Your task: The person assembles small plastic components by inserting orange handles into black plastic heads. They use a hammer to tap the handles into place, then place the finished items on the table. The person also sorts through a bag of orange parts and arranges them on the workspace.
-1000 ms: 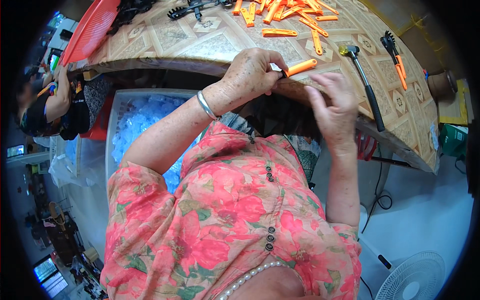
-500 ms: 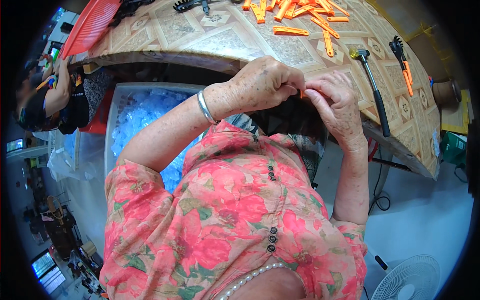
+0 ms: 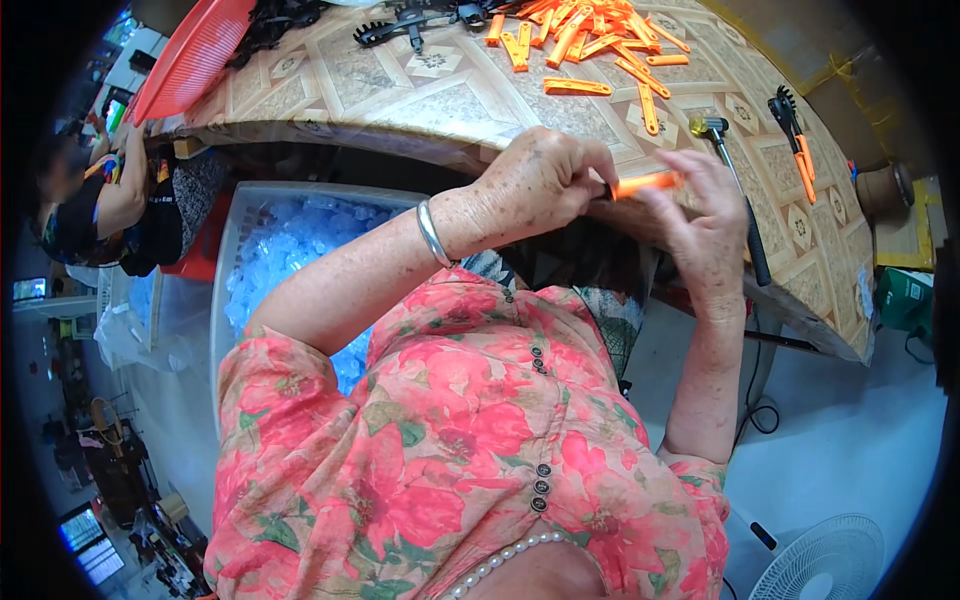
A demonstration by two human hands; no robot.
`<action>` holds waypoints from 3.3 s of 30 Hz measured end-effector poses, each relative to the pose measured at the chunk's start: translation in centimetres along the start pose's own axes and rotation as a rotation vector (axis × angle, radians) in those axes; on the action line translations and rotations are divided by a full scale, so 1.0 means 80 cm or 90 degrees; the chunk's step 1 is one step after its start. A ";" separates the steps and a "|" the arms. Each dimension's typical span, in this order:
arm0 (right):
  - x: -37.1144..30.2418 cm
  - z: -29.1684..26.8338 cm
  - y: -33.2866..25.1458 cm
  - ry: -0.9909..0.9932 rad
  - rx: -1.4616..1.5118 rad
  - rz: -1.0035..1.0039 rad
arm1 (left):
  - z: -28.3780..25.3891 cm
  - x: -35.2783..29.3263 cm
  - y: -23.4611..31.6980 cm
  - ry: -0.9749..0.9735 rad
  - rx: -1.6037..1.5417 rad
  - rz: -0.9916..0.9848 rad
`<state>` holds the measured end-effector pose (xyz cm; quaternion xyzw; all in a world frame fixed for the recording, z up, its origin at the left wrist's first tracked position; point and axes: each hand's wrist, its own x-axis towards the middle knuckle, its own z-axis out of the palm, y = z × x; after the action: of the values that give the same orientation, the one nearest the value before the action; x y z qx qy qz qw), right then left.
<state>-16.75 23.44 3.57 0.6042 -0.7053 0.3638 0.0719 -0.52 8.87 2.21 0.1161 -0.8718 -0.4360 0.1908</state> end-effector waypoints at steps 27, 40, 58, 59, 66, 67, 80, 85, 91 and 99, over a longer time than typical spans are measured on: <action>-0.083 -0.031 -0.018 -0.052 0.104 0.157 | -0.010 0.014 -0.012 0.040 0.281 -0.110; -0.085 -0.020 -0.022 -0.082 0.061 0.091 | -0.006 0.016 -0.022 0.071 0.295 -0.141; -0.035 -0.029 0.075 -0.018 -0.404 0.148 | 0.000 0.012 -0.025 0.103 0.340 -0.078; -0.023 -0.023 0.058 0.006 -0.379 0.057 | -0.001 0.012 -0.023 0.102 0.339 -0.087; 0.015 0.049 0.022 -0.080 -0.167 -0.155 | -0.001 0.011 -0.020 0.106 0.324 -0.068; 0.016 0.055 0.029 -0.092 -0.128 -0.163 | -0.001 0.010 -0.022 0.104 0.331 -0.057; -0.003 0.030 0.001 -0.174 0.226 -0.018 | -0.028 0.014 -0.002 -0.152 0.040 -0.022; -0.038 0.010 -0.017 -0.107 0.436 0.195 | -0.074 0.011 0.020 -0.317 -0.488 -0.158; -0.071 0.038 -0.035 0.013 0.618 0.373 | 0.026 -0.027 0.007 0.036 -0.524 -0.175; -0.097 0.066 -0.036 0.092 0.583 0.457 | 0.059 -0.035 0.007 0.097 -0.550 -0.264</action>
<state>-10.33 26.49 -3.20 0.2704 -0.6300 0.6735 -0.2762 -0.08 13.64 -0.56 0.2295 -0.5530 -0.7772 0.1939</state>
